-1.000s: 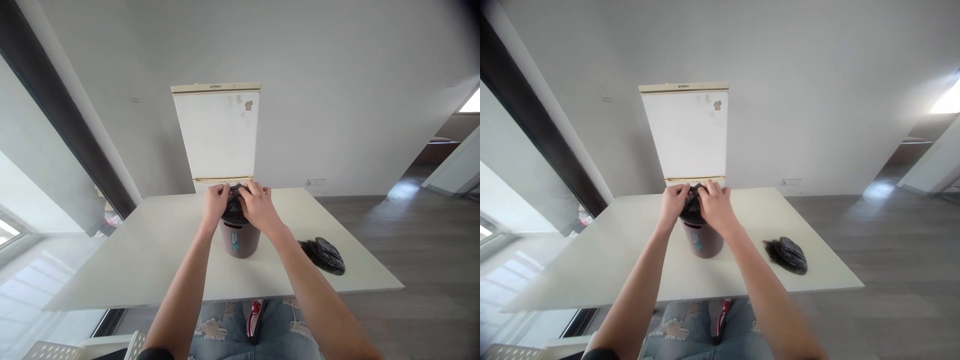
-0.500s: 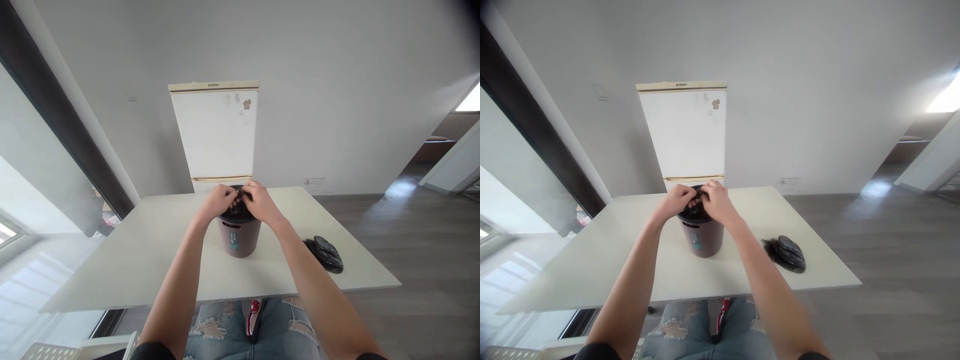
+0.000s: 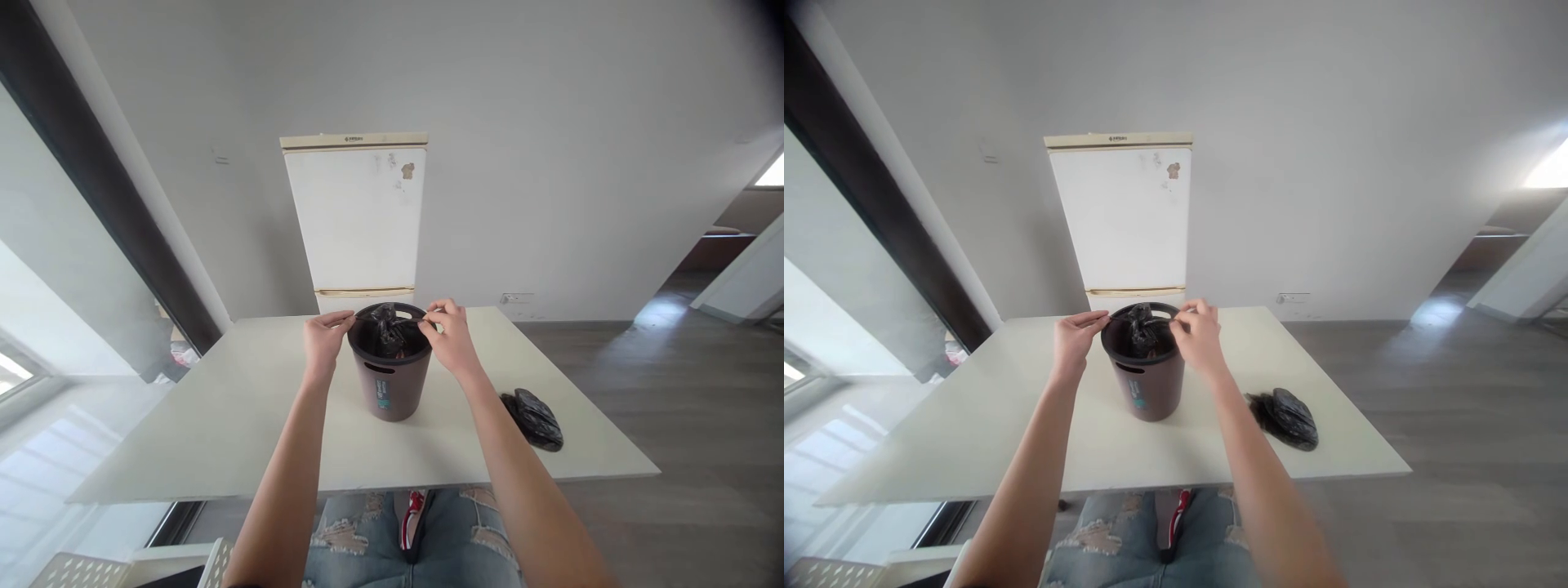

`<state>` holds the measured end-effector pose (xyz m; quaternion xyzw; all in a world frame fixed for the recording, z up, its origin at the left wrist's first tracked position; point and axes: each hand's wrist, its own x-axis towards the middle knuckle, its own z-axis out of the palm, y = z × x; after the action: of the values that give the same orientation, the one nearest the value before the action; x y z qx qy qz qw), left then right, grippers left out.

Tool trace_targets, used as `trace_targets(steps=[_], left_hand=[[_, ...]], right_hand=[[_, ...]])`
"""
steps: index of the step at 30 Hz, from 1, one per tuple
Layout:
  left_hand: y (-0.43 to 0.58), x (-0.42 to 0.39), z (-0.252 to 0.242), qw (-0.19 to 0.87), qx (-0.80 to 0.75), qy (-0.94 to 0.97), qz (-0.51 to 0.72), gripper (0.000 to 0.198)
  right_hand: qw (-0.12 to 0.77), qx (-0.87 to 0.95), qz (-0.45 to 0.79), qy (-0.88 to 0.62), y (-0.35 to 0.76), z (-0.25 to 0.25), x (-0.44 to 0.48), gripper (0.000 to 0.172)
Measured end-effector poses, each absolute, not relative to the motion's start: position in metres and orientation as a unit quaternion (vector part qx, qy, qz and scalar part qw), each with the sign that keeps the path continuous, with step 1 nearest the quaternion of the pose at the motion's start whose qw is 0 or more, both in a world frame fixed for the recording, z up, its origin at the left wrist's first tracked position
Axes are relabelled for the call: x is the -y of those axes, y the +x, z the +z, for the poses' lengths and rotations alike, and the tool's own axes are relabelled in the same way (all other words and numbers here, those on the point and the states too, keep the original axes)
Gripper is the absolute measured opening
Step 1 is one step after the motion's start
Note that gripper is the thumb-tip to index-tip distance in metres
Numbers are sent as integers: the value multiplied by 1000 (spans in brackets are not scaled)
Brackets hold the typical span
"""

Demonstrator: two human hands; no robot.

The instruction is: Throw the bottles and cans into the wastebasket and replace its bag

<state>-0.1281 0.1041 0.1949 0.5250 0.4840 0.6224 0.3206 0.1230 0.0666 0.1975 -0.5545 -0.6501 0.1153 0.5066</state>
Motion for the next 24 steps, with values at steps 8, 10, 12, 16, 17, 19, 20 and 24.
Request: trace_targets(steps=[8,10,12,16,17,19,20,24], left_hand=[[-139,-93,190,267,-514,525,624,30],[-133,-88,200,230,-498,553,627,34],[-123,-82,212,192,-468,587,632,38],[-100,-71,232,144,-408,654,621,33],[-97,-69,234,141,-399,665,615,30],[-99,-70,230,137,-389,670,618,26],[-104,-72,225,133,-388,659,630,25],[-139,-99,176,147,-426,605,657,28]], right_hand=[[526,633,88,-561,124,201,-50,26],[551,644,128,-514,117,213,-48,26],[546,673,213,-452,105,226,-50,25],[447,720,347,-401,81,242,-63,32],[433,721,361,-403,77,242,-67,34],[438,716,361,-407,71,241,-75,35],[452,713,352,-405,70,241,-79,34],[526,696,336,-356,69,244,-92,33]])
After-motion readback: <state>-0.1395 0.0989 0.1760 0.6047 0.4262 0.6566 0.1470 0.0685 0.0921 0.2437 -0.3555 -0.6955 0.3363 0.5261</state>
